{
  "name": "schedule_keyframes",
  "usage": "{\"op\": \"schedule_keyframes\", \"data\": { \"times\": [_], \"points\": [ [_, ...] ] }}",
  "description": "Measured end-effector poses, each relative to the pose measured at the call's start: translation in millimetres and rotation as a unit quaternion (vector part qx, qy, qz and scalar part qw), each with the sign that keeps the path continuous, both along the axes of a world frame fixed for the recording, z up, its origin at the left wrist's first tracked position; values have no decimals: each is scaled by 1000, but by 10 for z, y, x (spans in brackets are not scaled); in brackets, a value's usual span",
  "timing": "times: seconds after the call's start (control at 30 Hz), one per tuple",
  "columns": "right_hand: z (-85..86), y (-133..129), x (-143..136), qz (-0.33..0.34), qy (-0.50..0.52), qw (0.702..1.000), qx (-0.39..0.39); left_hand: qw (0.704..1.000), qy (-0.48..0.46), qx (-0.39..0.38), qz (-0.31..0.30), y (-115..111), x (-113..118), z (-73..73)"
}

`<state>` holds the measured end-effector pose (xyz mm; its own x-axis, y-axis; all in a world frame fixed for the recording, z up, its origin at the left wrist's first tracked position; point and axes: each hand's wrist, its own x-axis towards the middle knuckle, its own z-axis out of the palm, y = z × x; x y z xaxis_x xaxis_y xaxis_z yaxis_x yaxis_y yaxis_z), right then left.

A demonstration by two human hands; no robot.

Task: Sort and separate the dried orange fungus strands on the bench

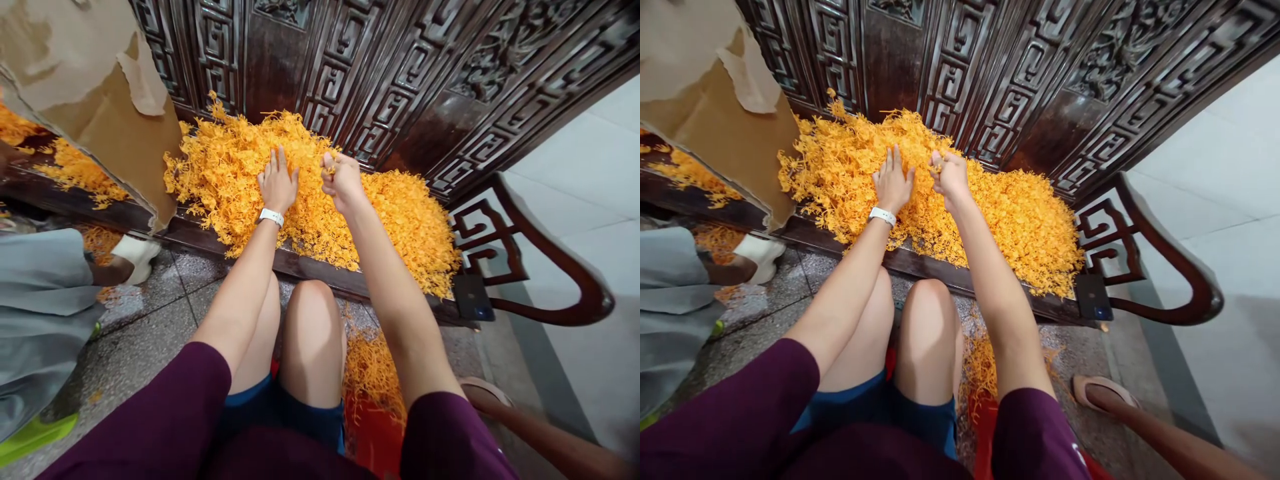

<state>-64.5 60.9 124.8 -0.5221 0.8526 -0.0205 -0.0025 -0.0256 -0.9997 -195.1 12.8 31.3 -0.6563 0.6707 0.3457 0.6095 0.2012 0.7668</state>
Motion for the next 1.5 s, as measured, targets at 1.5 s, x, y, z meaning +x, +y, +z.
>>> {"op": "schedule_keyframes", "data": {
  "times": [1.5],
  "points": [
    [318, -608, 1637, -153, 72, 985, -28, 934, -186, 227, -206, 112, 1795, 323]
  ]
}}
